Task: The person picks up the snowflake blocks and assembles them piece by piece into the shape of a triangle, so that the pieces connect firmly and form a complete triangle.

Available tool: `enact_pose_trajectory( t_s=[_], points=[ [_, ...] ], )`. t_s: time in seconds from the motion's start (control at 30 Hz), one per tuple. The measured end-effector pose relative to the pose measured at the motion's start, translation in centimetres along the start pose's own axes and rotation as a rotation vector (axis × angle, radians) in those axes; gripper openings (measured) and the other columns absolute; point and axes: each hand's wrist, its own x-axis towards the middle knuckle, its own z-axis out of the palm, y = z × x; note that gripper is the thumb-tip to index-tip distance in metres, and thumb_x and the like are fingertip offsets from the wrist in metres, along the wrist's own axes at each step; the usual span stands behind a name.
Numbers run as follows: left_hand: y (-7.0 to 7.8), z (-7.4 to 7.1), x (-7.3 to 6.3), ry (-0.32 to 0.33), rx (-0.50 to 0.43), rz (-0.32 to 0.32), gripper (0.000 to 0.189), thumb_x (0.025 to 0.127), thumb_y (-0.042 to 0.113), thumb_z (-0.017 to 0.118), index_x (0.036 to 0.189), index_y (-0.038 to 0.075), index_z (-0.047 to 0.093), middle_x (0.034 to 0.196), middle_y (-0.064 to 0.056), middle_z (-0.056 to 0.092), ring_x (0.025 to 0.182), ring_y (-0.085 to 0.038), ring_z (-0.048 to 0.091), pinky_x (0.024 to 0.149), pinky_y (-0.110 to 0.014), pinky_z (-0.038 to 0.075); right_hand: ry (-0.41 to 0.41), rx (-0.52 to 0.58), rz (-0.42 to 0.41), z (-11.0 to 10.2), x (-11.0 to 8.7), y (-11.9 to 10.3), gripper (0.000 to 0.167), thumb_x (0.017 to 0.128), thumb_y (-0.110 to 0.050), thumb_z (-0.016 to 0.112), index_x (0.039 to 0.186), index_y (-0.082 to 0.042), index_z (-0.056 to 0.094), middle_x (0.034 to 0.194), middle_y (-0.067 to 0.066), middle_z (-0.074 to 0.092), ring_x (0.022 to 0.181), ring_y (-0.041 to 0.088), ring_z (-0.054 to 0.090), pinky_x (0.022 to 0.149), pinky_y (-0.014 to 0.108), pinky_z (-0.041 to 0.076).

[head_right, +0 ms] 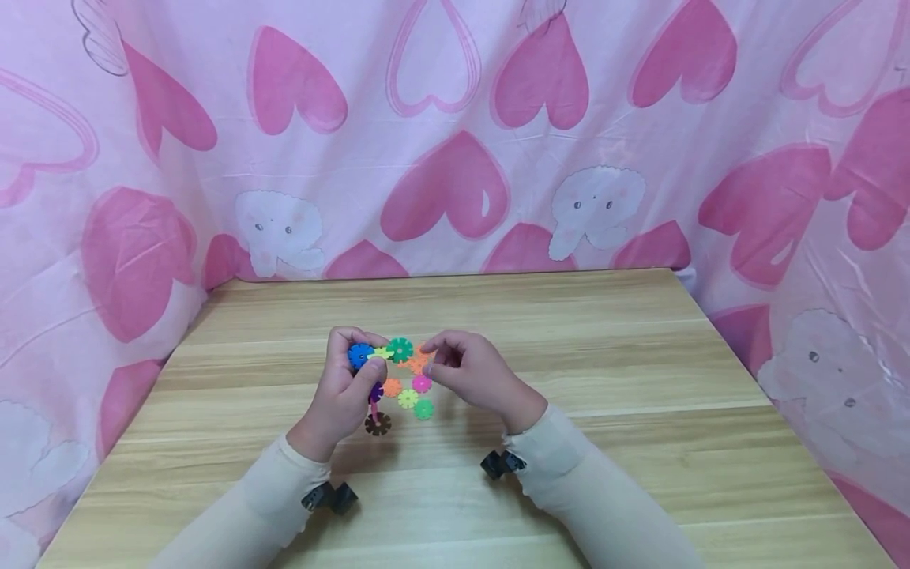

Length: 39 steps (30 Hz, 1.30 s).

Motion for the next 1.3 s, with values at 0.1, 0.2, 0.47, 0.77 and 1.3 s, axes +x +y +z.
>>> enact_pose_trajectory(
  t_s=[0.1, 0.2, 0.47, 0.77, 1.3],
  points=[
    [-0.1, 0.0, 0.0, 0.003, -0.004, 0.013, 0.028, 0.107, 0.006, 0.05, 0.128, 0.003, 0.032, 0.12, -0.015, 0.049, 0.082, -0.017, 0.055, 0.071, -0.022, 0.056, -0.139, -0.138, 0.126, 0.6, 0.3, 1.0, 0.02, 0.097, -0.016, 0.076, 0.116, -0.011, 0.077, 0.084, 0.004, 0.065, 0.073, 0.018, 0.057, 0.062, 0.029, 0.05],
    [-0.2, 0.0, 0.0, 0.003, 0.002, 0.021, 0.028, 0.107, 0.007, 0.051, 0.129, 0.003, 0.033, 0.117, -0.015, 0.049, 0.082, -0.019, 0.051, 0.069, -0.022, 0.052, -0.266, -0.221, 0.241, 1.1, 0.2, 1.5, 0.026, 0.096, -0.022, 0.078, 0.12, -0.015, 0.076, 0.082, 0.003, 0.064, 0.069, 0.018, 0.056, 0.061, 0.033, 0.05],
    [-0.1, 0.1, 0.0, 0.016, 0.005, 0.021, 0.029, 0.107, 0.007, 0.051, 0.129, 0.004, 0.033, 0.122, -0.014, 0.049, 0.087, -0.021, 0.053, 0.074, -0.023, 0.054, -0.377, -0.352, 0.344, 2.0, -0.1, 1.8, 0.039, 0.091, -0.024, 0.084, 0.128, -0.017, 0.075, 0.071, 0.002, 0.058, 0.061, 0.019, 0.052, 0.063, 0.033, 0.047],
    [-0.1, 0.1, -0.1, 0.012, -0.001, 0.02, 0.031, 0.106, 0.007, 0.052, 0.13, 0.004, 0.033, 0.127, -0.014, 0.048, 0.1, -0.033, 0.054, 0.081, -0.025, 0.055, -0.342, -0.466, 0.379, 2.6, -0.2, 1.3, 0.029, 0.085, -0.018, 0.088, 0.111, -0.022, 0.075, 0.079, 0.003, 0.064, 0.074, 0.023, 0.059, 0.07, 0.037, 0.051],
    [-0.1, 0.1, -0.1, 0.001, -0.012, -0.009, 0.032, 0.106, 0.007, 0.053, 0.131, 0.005, 0.032, 0.132, -0.015, 0.046, 0.111, -0.03, 0.057, 0.086, -0.025, 0.059, -0.365, -0.485, 0.34, 2.9, -0.4, 1.2, 0.024, 0.08, -0.003, 0.083, 0.087, -0.016, 0.063, 0.078, 0.002, 0.059, 0.073, 0.023, 0.057, 0.063, 0.034, 0.047]
  ],
)
